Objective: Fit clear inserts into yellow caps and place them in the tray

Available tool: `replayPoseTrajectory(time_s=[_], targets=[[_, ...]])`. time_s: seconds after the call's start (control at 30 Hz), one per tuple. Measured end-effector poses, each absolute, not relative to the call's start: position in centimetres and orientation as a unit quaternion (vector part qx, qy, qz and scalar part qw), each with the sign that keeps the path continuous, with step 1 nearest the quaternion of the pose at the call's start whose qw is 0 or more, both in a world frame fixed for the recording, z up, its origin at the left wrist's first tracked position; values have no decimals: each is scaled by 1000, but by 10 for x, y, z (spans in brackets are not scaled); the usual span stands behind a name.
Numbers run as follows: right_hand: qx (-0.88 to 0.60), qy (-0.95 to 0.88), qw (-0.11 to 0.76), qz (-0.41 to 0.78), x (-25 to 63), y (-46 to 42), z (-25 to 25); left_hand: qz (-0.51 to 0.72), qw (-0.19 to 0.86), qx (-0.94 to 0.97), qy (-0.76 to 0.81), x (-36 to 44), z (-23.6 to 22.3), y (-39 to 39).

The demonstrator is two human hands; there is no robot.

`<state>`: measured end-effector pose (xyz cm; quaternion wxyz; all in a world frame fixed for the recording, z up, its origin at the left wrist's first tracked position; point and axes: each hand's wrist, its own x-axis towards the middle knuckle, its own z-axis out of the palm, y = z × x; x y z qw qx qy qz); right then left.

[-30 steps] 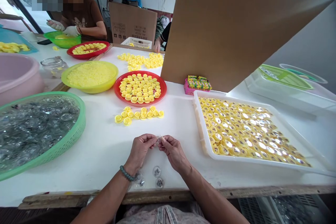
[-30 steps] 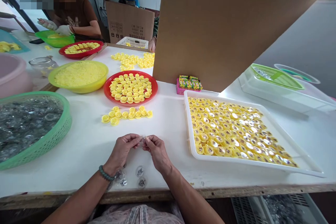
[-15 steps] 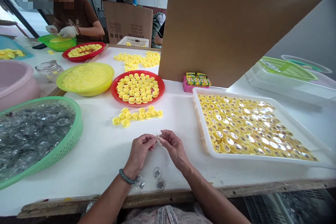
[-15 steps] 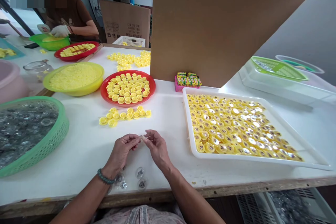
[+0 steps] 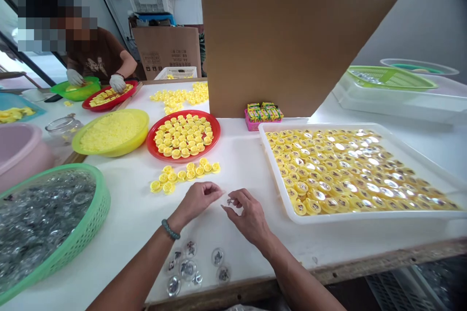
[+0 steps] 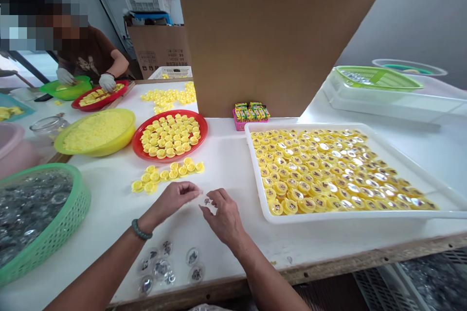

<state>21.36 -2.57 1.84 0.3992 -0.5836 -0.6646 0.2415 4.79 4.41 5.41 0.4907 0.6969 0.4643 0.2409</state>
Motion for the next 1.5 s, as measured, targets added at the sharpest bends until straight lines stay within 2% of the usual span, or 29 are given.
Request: replayPoseTrajectory(time_s=[0.13, 0.2, 0.3, 0.6, 0.83, 0.97, 1.1, 1.33, 1.5], targets=[[-614, -629, 420, 225, 224, -27, 20, 192, 149, 870, 430, 62, 61, 94], [-609, -627, 429, 229, 227, -30, 20, 121, 70, 901, 410, 70, 57, 113], [-604, -621, 439, 237, 231, -35, 19, 72, 34, 912, 403, 83, 49, 124], [-580, -599, 477, 280, 249, -49, 25, 93, 57, 888, 447, 101, 35, 54], [-541, -621, 472, 312, 249, -61, 35, 128, 216, 821, 512, 74, 34, 1], [-537, -664, 422, 302, 246, -56, 34, 187, 300, 773, 526, 59, 30, -4], [-540, -729, 321, 272, 246, -37, 34, 243, 352, 751, 503, 56, 19, 1], [-492, -814, 208, 226, 246, -3, 39, 302, 359, 744, 476, 59, 0, 9], [-492, -828, 177, 205, 242, 5, 34, 319, 369, 739, 466, 61, -2, 12]])
